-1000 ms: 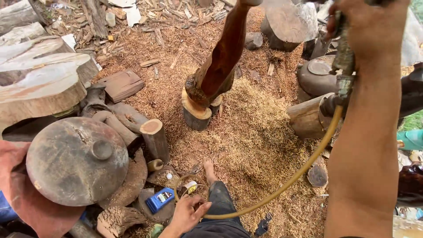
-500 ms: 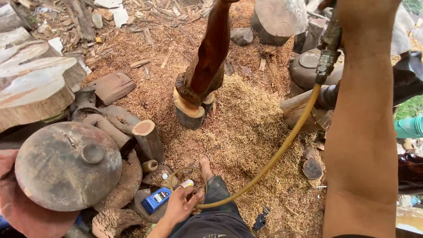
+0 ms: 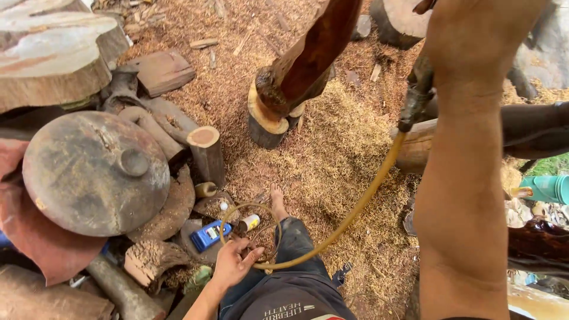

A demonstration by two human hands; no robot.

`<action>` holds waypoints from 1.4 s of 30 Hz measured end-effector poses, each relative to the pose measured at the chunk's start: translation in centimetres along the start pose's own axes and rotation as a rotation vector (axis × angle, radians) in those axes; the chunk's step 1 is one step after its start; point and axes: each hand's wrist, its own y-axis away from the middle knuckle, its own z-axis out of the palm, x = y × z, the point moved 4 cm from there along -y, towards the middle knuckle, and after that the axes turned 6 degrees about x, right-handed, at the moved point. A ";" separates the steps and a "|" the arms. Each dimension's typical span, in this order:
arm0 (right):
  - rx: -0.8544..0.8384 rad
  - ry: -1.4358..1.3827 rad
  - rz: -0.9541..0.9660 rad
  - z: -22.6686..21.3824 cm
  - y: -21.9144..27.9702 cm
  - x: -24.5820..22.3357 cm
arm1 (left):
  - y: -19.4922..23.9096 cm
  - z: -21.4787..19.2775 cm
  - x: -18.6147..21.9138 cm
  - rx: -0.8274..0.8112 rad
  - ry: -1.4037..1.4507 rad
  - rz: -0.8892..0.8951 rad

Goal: The person uses a spray gun with an attached hose and fluid cup to spray a glossy dark finish onto carved wooden sculptures standing on log stumps, moving around each piece to coat its surfaces. At the end the person lifts and turns a finished carved piece while touching its coated surface.

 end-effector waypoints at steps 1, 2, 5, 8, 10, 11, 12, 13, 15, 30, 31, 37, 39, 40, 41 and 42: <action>0.000 -0.003 -0.008 1.4 0.9 0.1 | 0.0 -0.5 -0.5 0.002 0.005 -0.013; 0.001 -0.006 -0.016 2.8 1.9 0.2 | 0.1 -0.9 -1.1 -0.012 -0.017 -0.045; 0.030 0.009 -0.046 7.2 5.7 -0.9 | 0.4 -1.1 -3.8 -0.003 -0.091 -0.048; 0.073 0.151 -0.115 9.1 9.7 -3.0 | 0.8 -1.1 -7.0 0.046 -0.184 0.018; 0.075 0.267 -0.165 8.6 12.0 -3.6 | 1.0 -1.3 -8.5 0.075 -0.215 0.047; 0.148 0.289 -0.157 7.4 13.0 -3.2 | 1.1 -1.5 -9.1 0.060 -0.234 0.011; 0.221 0.309 -0.145 6.1 14.0 -2.8 | 1.3 -1.6 -9.6 0.045 -0.253 -0.025; 0.216 0.312 -0.141 4.9 14.7 -2.3 | 1.4 -1.8 -10.0 0.040 -0.252 -0.028; 0.279 0.275 -0.067 2.0 16.3 -1.0 | 1.5 -1.8 -11.0 0.006 -0.287 -0.076; 0.132 -0.006 0.290 2.9 19.6 -2.7 | 1.5 0.2 -11.2 -0.118 -0.442 0.004; 0.134 -0.003 0.293 2.7 21.2 -2.5 | 1.7 0.2 -11.6 -0.122 -0.444 0.005; -0.017 -0.037 0.618 1.6 29.1 0.6 | 2.1 0.6 -12.8 -0.189 -0.517 0.002; -0.021 -0.098 0.665 0.9 29.4 1.3 | 1.9 0.7 -12.3 -0.194 -0.520 -0.006; -0.010 -0.098 0.663 0.4 28.6 1.7 | 1.6 1.0 -12.1 -0.194 -0.528 0.003; 0.026 -0.126 0.604 -0.2 27.7 1.9 | 1.6 1.2 -11.8 -0.161 -0.508 0.016; 0.061 -0.153 0.545 -0.9 26.8 2.1 | 1.5 1.4 -11.5 -0.128 -0.489 0.029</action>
